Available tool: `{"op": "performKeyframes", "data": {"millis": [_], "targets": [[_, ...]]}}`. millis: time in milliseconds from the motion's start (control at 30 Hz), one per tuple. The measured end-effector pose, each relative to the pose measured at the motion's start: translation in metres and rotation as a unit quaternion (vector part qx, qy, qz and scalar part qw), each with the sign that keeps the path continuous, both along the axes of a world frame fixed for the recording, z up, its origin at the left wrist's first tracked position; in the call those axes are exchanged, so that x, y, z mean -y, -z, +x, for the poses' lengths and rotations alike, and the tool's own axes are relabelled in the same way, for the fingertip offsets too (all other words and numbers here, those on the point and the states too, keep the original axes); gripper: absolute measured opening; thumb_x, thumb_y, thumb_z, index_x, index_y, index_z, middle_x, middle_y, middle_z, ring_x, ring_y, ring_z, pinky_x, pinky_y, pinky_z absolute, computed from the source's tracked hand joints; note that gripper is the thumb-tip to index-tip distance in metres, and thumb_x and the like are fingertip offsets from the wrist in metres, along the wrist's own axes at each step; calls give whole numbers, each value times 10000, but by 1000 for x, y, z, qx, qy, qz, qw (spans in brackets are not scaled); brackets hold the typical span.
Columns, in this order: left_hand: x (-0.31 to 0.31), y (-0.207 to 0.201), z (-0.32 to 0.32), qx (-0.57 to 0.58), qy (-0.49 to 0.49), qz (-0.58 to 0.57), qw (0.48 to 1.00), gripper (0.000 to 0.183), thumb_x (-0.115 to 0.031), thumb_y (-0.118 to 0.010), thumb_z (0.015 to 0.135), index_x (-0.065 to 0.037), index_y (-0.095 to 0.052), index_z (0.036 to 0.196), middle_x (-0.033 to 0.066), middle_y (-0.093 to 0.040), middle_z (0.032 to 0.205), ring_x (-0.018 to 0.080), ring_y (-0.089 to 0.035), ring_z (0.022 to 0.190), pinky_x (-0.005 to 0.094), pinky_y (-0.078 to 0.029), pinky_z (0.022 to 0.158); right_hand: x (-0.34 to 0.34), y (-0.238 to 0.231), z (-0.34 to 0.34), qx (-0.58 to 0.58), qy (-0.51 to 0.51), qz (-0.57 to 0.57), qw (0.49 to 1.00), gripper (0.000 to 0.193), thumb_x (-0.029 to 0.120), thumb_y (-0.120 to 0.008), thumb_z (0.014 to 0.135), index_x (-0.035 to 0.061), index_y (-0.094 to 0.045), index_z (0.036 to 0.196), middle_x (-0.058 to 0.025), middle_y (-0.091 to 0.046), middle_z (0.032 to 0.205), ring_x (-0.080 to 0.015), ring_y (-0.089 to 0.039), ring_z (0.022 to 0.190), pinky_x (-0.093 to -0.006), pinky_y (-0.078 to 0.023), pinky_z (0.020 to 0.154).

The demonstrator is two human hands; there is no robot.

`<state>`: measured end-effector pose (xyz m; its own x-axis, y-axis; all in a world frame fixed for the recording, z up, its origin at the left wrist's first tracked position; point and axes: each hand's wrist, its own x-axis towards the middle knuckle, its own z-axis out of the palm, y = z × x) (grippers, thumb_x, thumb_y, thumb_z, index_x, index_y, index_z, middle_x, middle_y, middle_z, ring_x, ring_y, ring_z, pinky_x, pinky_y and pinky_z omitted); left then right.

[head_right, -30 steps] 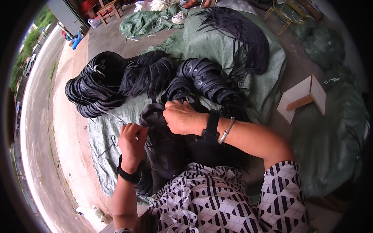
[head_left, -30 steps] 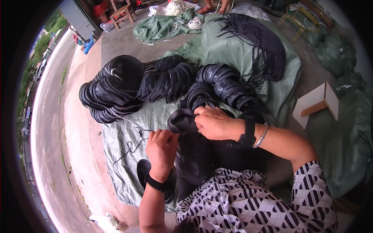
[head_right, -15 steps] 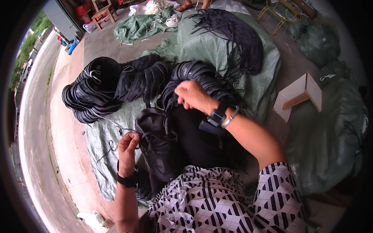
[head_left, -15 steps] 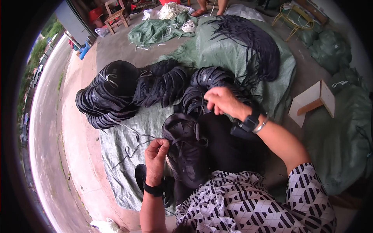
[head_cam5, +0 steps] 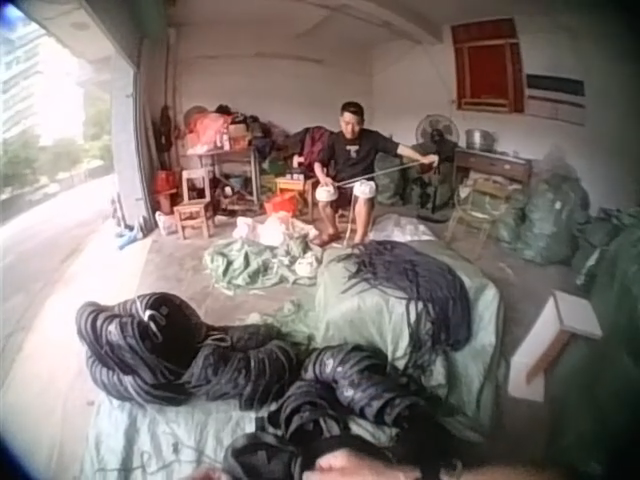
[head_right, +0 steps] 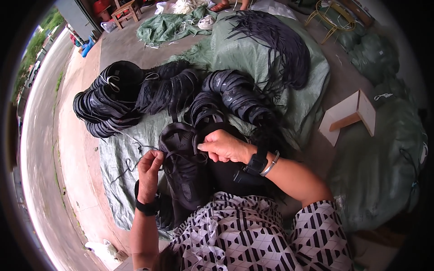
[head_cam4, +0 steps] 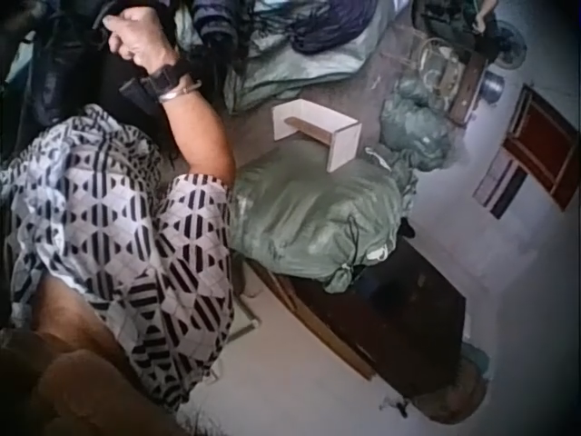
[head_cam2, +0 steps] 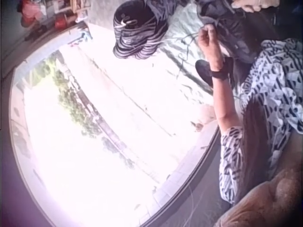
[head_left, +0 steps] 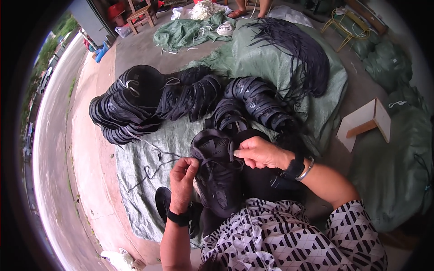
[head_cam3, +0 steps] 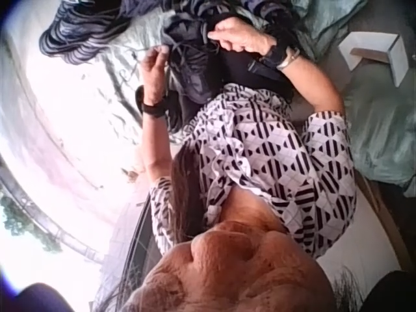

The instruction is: The recorder is lacing a black shoe as part of a larger assembly process.

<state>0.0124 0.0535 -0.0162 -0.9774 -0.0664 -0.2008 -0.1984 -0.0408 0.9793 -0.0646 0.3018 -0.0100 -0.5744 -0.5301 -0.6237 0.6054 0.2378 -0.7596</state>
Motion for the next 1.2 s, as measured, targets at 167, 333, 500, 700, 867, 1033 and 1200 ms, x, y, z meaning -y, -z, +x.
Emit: {"op": "performKeyframes", "data": {"millis": [167,333,500,700,867,1033,1200], "targets": [[-1,1,-1,1,1,-13,1000,123,-179,-597,912,-71,-583,854,-97,-511,769,12,-413,693,170,-326,642,-3,3,0,54,72,-67,994,170,184,-634,856,32,-570,815,7,-460,524,-34,-314,371,-198,-201,329],[-2,1,0,-12,-4,4,1000,125,-182,-598,912,-72,-583,855,-97,-510,766,13,-410,689,175,-325,636,-4,2,-2,-17,-2,-3,1000,161,162,-638,847,25,-570,798,13,-461,524,-34,-330,382,-200,-192,334],[-4,0,0,-8,-9,7,1000,139,-192,-598,912,-67,-581,852,-93,-509,762,16,-408,689,179,-326,637,-2,0,-1,32,-14,-20,999,151,144,-643,838,27,-570,774,14,-464,526,-35,-336,385,-204,-195,335],[-4,-1,0,-4,-13,4,1000,164,-212,-591,916,-62,-576,851,-87,-508,762,21,-411,698,180,-333,652,-4,0,-1,30,-54,-38,997,131,151,-638,845,33,-580,833,31,-433,519,-28,-311,385,-192,-198,341],[0,1,2,0,0,-15,1000,178,-194,-604,909,-18,-578,895,-60,-533,816,27,-456,754,172,-365,686,-4,4,-1,62,10,-77,995,140,178,-618,871,42,-588,889,31,-442,526,-17,-306,386,-184,-195,336],[2,7,1,-11,-4,5,1000,175,-190,-608,904,-18,-581,891,-59,-535,809,29,-457,750,174,-369,681,-11,-1,-4,252,91,-194,944,121,159,-546,916,50,-591,939,38,-416,512,-30,-286,363,-179,-213,348],[3,10,1,0,-7,7,1000,179,-191,-613,894,-15,-583,888,-53,-539,796,36,-465,751,185,-380,689,-13,-6,7,204,-31,-205,957,128,161,-536,926,40,-577,936,51,-398,546,-17,-282,394,-163,-213,363]]}}
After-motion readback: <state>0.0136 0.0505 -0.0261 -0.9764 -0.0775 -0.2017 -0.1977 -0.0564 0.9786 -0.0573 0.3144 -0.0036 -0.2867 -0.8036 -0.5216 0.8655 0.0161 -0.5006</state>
